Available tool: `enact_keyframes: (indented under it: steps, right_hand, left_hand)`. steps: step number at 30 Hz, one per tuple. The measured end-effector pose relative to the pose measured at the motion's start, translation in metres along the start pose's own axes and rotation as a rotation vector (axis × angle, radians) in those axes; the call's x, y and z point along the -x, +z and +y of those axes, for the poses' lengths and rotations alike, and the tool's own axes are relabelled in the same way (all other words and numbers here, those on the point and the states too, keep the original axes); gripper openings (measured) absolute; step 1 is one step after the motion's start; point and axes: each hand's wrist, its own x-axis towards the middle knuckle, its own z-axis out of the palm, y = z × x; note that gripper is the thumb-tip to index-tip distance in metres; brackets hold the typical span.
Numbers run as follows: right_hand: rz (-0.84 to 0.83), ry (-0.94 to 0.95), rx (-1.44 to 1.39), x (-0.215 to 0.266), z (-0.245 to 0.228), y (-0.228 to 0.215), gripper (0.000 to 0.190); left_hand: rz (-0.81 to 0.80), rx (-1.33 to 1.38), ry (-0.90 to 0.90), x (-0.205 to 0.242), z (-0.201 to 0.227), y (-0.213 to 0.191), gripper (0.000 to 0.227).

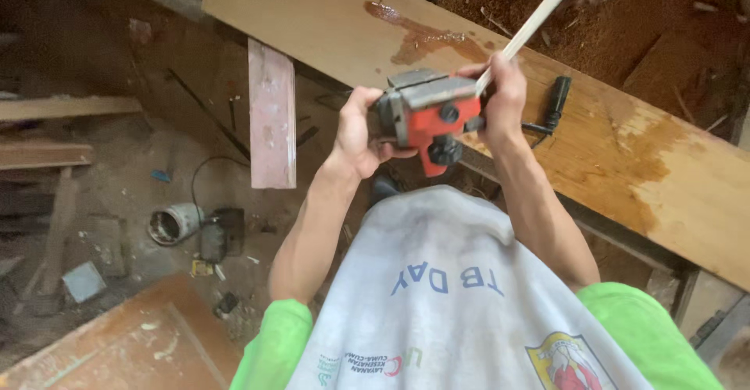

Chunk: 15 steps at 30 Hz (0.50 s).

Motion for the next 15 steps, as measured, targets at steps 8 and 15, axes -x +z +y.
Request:
enact_keyframes:
  steps: [8, 15]
  right_hand:
    - [0.185, -0.054, -0.049, -0.008, 0.019, -0.004, 0.02]
    - [0.194, -0.113, 0.06, 0.011, 0.012, 0.039, 0.02]
  left_hand:
    - [0.121, -0.351, 0.075, -0.037, 0.007, -0.011, 0.068]
    - [0.361, -0.753, 1.26, -0.082, -0.029, -0.052, 0.032]
